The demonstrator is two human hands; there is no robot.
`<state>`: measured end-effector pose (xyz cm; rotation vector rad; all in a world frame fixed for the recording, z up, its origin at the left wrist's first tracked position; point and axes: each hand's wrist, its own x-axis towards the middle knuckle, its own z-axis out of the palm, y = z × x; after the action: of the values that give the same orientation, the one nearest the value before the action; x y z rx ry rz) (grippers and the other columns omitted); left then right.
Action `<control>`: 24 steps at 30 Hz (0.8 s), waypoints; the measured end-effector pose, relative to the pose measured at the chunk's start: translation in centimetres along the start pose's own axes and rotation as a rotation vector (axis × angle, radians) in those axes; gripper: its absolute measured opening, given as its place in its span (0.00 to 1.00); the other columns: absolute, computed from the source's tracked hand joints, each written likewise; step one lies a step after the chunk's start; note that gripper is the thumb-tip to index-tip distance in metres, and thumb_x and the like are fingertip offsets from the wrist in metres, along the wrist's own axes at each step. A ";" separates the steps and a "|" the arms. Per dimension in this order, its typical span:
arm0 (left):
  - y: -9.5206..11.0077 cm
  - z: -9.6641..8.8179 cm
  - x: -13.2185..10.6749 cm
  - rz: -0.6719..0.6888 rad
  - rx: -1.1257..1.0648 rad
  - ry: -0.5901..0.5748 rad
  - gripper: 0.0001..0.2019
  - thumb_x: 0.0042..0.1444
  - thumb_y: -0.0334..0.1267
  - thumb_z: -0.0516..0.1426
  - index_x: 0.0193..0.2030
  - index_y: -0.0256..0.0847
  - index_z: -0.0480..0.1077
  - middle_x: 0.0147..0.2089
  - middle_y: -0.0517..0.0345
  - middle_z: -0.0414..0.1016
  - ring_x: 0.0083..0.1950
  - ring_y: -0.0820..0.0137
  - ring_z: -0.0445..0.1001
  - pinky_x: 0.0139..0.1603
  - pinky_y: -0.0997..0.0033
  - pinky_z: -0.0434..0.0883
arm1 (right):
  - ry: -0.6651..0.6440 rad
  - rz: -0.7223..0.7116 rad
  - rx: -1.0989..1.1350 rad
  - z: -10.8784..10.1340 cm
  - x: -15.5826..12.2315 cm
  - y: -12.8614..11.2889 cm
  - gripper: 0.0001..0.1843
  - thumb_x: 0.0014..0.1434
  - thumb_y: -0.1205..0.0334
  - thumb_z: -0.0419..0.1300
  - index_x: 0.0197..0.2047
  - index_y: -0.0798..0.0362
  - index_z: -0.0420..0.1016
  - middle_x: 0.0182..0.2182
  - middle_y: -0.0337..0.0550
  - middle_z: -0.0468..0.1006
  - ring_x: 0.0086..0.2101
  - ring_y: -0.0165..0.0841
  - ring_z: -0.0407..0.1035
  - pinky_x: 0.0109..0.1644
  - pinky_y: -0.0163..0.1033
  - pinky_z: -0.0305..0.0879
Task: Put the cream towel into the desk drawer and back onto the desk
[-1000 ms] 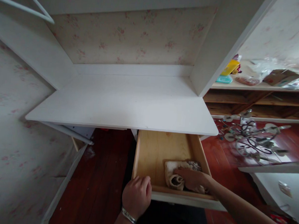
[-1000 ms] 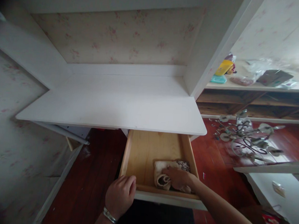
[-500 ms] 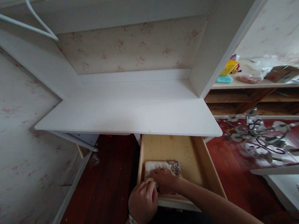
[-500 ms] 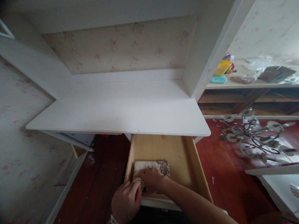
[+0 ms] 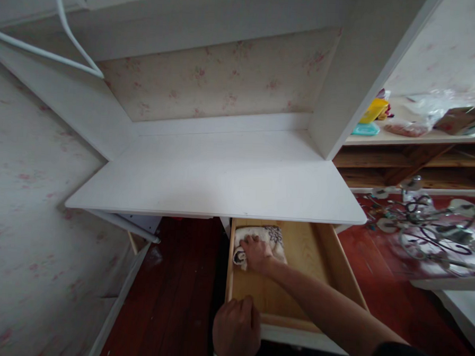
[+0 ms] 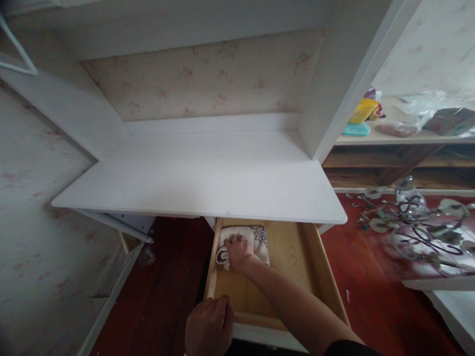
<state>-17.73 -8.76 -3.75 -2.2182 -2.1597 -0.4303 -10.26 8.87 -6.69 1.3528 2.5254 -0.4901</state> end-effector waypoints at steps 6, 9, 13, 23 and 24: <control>0.1 -0.1 0.2 -0.021 0.063 0.065 0.06 0.56 0.32 0.53 0.31 0.44 0.68 0.22 0.61 0.68 0.25 0.70 0.69 0.28 0.70 0.61 | 0.059 0.107 0.009 -1.2 3.7 2.2 0.32 0.59 0.72 0.49 0.66 0.44 0.54 0.61 0.53 0.60 0.56 0.47 0.59 0.46 0.50 0.68; 0.2 -0.4 0.4 0.005 0.081 0.108 0.06 0.55 0.31 0.53 0.30 0.44 0.68 0.21 0.60 0.68 0.24 0.69 0.69 0.26 0.70 0.61 | 0.063 0.128 0.025 -1.2 4.2 2.9 0.33 0.60 0.72 0.48 0.66 0.43 0.54 0.61 0.53 0.61 0.55 0.47 0.59 0.46 0.51 0.67; 0.2 -0.5 0.5 0.012 0.066 0.114 0.06 0.55 0.30 0.53 0.31 0.45 0.69 0.21 0.60 0.68 0.24 0.68 0.69 0.26 0.69 0.62 | 0.083 0.128 0.043 -1.0 3.6 3.8 0.32 0.59 0.71 0.50 0.66 0.42 0.55 0.60 0.53 0.62 0.55 0.47 0.58 0.45 0.49 0.66; -0.2 -0.3 0.3 0.079 -0.036 0.123 0.08 0.58 0.32 0.52 0.31 0.45 0.70 0.22 0.61 0.70 0.27 0.68 0.71 0.30 0.66 0.64 | 0.094 0.345 -0.007 -0.3 -4.6 15.2 0.30 0.58 0.72 0.48 0.64 0.48 0.59 0.58 0.57 0.62 0.52 0.53 0.60 0.43 0.51 0.67; -0.2 -0.3 0.3 0.089 -0.044 0.135 0.08 0.58 0.32 0.52 0.32 0.44 0.70 0.23 0.61 0.70 0.27 0.68 0.71 0.31 0.66 0.64 | 0.091 0.354 -0.012 -0.3 -5.3 15.9 0.30 0.59 0.72 0.48 0.64 0.48 0.59 0.58 0.57 0.62 0.53 0.52 0.59 0.44 0.51 0.67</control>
<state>-17.98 -8.51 -3.43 -2.2267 -1.9956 -0.6098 5.93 13.23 -7.42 1.8040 2.2755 -0.3464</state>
